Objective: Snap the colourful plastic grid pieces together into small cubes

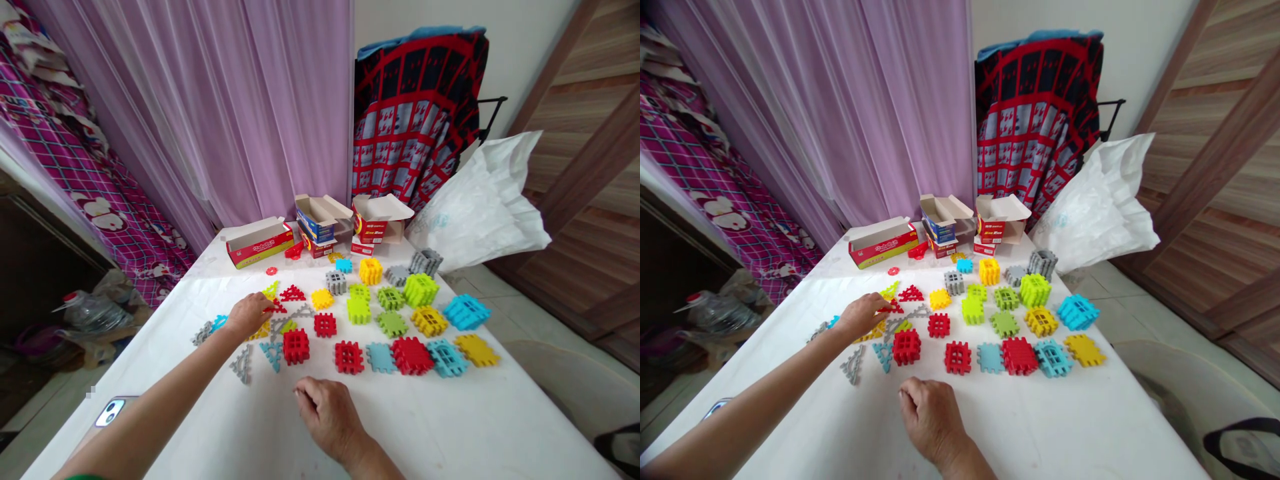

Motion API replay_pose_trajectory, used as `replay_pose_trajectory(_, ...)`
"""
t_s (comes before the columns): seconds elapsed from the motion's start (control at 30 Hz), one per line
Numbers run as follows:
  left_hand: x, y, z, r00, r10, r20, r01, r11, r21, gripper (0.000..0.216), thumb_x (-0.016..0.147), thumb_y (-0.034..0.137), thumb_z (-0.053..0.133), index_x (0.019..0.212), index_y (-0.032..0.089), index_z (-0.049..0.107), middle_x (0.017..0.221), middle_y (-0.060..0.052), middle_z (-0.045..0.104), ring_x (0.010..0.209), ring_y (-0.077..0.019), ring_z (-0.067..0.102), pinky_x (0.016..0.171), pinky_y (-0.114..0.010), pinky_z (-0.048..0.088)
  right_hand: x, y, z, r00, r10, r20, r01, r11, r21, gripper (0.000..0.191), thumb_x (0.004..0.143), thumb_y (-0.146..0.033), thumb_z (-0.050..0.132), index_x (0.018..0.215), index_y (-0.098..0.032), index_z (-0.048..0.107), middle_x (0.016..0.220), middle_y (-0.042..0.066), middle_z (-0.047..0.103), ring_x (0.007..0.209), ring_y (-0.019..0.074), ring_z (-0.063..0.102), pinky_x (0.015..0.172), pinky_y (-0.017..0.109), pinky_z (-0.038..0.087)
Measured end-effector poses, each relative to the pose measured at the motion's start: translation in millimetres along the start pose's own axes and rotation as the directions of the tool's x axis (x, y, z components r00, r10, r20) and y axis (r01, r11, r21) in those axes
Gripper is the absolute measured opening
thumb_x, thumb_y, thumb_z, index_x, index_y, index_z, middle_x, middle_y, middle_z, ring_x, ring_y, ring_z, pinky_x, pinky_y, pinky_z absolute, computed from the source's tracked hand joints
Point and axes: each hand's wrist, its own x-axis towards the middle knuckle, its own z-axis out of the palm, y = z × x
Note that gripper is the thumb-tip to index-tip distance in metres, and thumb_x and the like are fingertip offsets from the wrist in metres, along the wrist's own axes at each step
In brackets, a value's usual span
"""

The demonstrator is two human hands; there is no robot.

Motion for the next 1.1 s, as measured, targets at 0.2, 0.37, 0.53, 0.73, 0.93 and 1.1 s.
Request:
replay_pose_trajectory(0.2, 8, 3, -7, 1.0, 0.001, -0.001, -0.001, 1.0, 0.022, 0.021, 0.086, 0.032, 0.056, 0.098, 0.028, 0.072, 0.106, -0.006, 0.068, 0.1, -0.0221, 0.062, 0.086, -0.032, 0.048, 0, 1, 1, 1.0, 0.001, 0.01, -0.001, 1.0, -0.004, 0.02, 0.089, -0.021, 0.048, 0.087, -0.023, 0.068, 0.074, 0.001, 0.073, 0.07, 0.0152, 0.068, 0.064, 0.022, 0.04)
replay_pose_trajectory(0.37, 29, 12, -21, 0.997, -0.036, -0.064, 0.035, 0.999, -0.009, 0.025, 0.086, 0.036, 0.053, 0.1, 0.028, 0.072, 0.107, -0.004, 0.069, 0.099, -0.0212, 0.064, 0.082, -0.029, 0.049, 0, 2, 3, 1.0, 0.013, 0.016, -0.013, 1.0, -0.021, 0.019, 0.088, -0.022, 0.05, 0.088, -0.023, 0.069, 0.076, 0.001, 0.074, 0.072, 0.0164, 0.069, 0.065, 0.022, 0.041)
replay_pose_trajectory(0.53, 60, 26, -21, 0.995, -0.063, -0.077, 0.062, 0.998, -0.012, 0.027, 0.086, 0.036, 0.054, 0.104, 0.03, 0.073, 0.109, -0.003, 0.07, 0.098, -0.0214, 0.065, 0.081, -0.028, 0.049, 0, 0, 1, 1.0, 0.007, 0.03, -0.006, 0.999, -0.032, 0.02, 0.089, -0.022, 0.049, 0.087, -0.023, 0.069, 0.078, 0.002, 0.074, 0.073, 0.0163, 0.069, 0.064, 0.022, 0.041)
replay_pose_trajectory(0.73, 72, 28, -11, 0.999, -0.04, 0.007, 0.04, 0.998, 0.041, 0.024, 0.083, 0.039, 0.06, 0.1, 0.032, 0.075, 0.106, -0.003, 0.071, 0.099, -0.0219, 0.064, 0.079, -0.027, 0.049, 1, -3, -3, 0.999, 0.003, 0.039, -0.002, 0.999, -0.033, 0.021, 0.09, -0.022, 0.049, 0.086, -0.023, 0.069, 0.077, 0.001, 0.074, 0.071, 0.0161, 0.069, 0.063, 0.022, 0.041)
replay_pose_trajectory(0.93, 73, 29, -12, 0.999, -0.022, 0.035, 0.019, 0.997, 0.08, 0.026, 0.084, 0.039, 0.059, 0.104, 0.032, 0.073, 0.109, -0.004, 0.07, 0.1, -0.0235, 0.064, 0.079, -0.028, 0.048, 1, -3, -4, 0.999, 0.002, 0.038, 0.0, 0.999, -0.045, 0.02, 0.09, -0.023, 0.048, 0.086, -0.023, 0.068, 0.076, 0.001, 0.074, 0.07, 0.0163, 0.069, 0.062, 0.023, 0.04)
replay_pose_trajectory(1.1, 65, 34, -17, 1.0, 0.008, 0.019, -0.01, 0.994, 0.105, 0.026, 0.086, 0.036, 0.056, 0.106, 0.029, 0.072, 0.111, -0.005, 0.069, 0.104, -0.0227, 0.062, 0.084, -0.028, 0.047, 0, -3, -3, 0.999, -0.006, 0.032, 0.008, 0.998, -0.062, 0.02, 0.09, -0.023, 0.049, 0.085, -0.023, 0.068, 0.076, 0.001, 0.074, 0.07, 0.0159, 0.069, 0.062, 0.022, 0.04)
